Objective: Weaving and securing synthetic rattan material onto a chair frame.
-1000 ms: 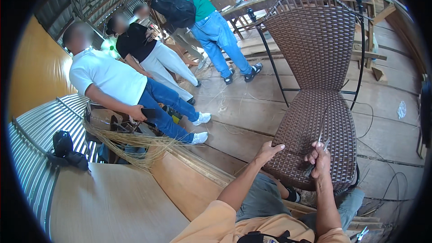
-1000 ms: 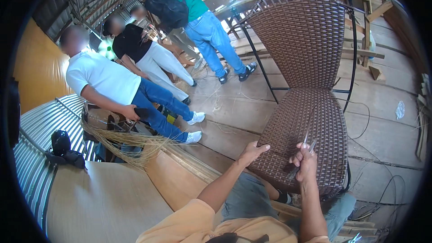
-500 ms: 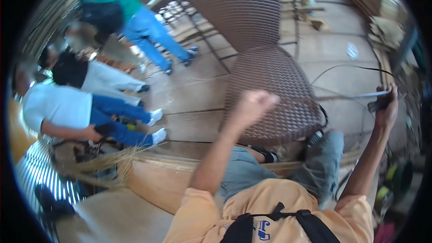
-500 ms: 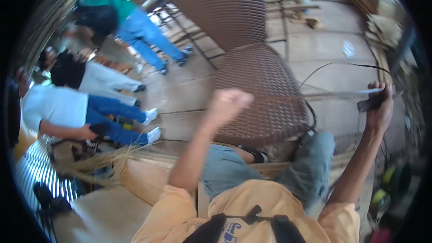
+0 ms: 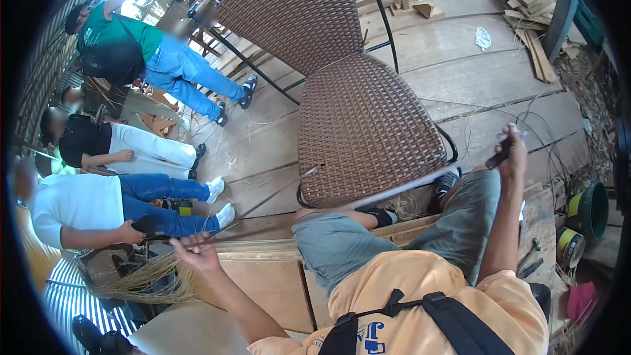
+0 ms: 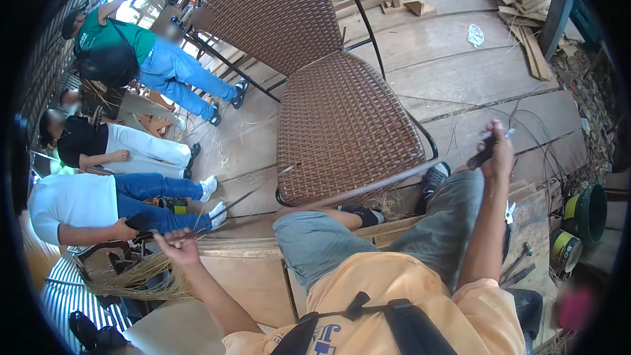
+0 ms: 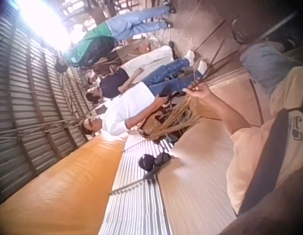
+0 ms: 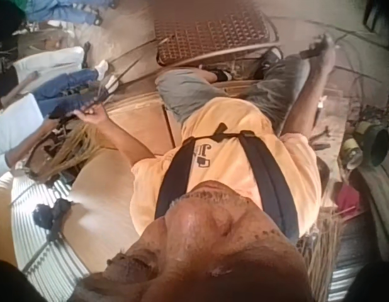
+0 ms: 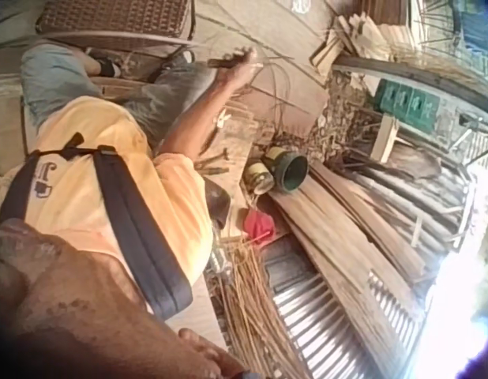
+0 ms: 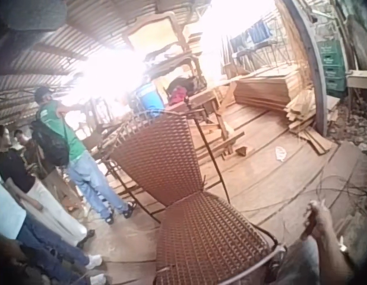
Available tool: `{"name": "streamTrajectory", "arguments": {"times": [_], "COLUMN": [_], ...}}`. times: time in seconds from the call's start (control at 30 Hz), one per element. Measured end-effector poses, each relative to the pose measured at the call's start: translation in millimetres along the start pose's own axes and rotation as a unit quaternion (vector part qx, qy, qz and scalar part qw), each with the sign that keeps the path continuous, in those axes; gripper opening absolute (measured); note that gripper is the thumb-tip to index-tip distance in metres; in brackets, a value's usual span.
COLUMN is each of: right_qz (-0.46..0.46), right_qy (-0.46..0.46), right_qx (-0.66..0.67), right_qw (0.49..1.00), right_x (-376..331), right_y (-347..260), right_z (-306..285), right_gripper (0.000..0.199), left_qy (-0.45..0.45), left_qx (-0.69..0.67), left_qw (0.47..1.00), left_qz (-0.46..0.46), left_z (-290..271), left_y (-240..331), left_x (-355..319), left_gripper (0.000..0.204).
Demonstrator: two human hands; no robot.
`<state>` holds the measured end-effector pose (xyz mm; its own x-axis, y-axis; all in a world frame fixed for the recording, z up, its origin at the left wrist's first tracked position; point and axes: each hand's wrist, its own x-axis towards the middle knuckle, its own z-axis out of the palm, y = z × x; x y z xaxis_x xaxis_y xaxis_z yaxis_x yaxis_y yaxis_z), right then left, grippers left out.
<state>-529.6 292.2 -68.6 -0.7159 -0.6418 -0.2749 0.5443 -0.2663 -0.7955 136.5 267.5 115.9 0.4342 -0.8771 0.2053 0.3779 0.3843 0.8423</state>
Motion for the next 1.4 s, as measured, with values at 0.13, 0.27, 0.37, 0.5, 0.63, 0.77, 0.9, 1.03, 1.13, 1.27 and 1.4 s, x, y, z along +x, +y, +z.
{"name": "streamTrajectory", "arguments": {"times": [0.13,0.27,0.37,0.5,0.63,0.77,0.9,1.03,1.13,1.27,1.4], "right_qz": [0.071,0.043,0.003,-0.020,-0.038,-0.037,0.060,0.167,0.163,0.161,0.133], "right_qy": [-0.034,0.029,0.007,0.034,0.058,0.031,-0.167,-0.264,-0.278,-0.134,-0.177], "right_qx": [0.046,0.075,0.079,0.097,0.062,-0.077,-0.095,-0.090,-0.065,-0.094,-0.162], "right_qw": [0.996,0.996,0.997,0.995,0.996,0.996,0.980,0.946,0.944,0.973,0.962], "right_x": [-19.3,-14.8,-1.5,14.4,0.6,-52.6,-148.9,-200.0,-189.1,-137.2,-156.2], "right_y": [34.2,34.2,18.1,5.6,6.8,22.4,53.4,72.4,94.8,77.6,84.1], "right_z": [24.8,0.7,-29.9,-72.9,-60.2,37.5,134.0,162.0,131.9,73.3,58.5], "right_gripper": [0.019,0.018,0.020,0.020,0.022,0.021,0.011,0.006,0.010,0.015,0.014], "left_qy": [0.211,0.243,0.203,0.198,0.211,0.100,-0.033,-0.436,-0.386,-0.455,-0.482], "left_qx": [0.063,0.110,0.139,0.193,0.391,0.828,0.618,0.561,0.460,0.551,0.590], "left_qw": [0.972,0.962,0.968,0.958,0.893,0.481,0.746,0.683,0.797,0.694,0.625], "left_qz": [-0.080,-0.057,-0.056,-0.072,-0.075,0.271,0.245,0.170,-0.063,-0.084,-0.170], "left_z": [-64.1,-58.8,-55.7,-33.3,-28.7,26.6,203.0,242.6,200.9,151.3,123.3], "left_y": [-30.4,-32.0,-13.4,-1.5,11.7,38.5,-28.6,-146.1,-185.9,-176.0,-204.0], "left_x": [-0.1,11.8,31.4,49.2,76.3,80.5,-10.7,-116.0,-162.7,-183.7,-200.0], "left_gripper": [0.043,0.041,0.041,0.043,0.042,0.028,0.029,0.016,0.024,0.032,0.032]}}
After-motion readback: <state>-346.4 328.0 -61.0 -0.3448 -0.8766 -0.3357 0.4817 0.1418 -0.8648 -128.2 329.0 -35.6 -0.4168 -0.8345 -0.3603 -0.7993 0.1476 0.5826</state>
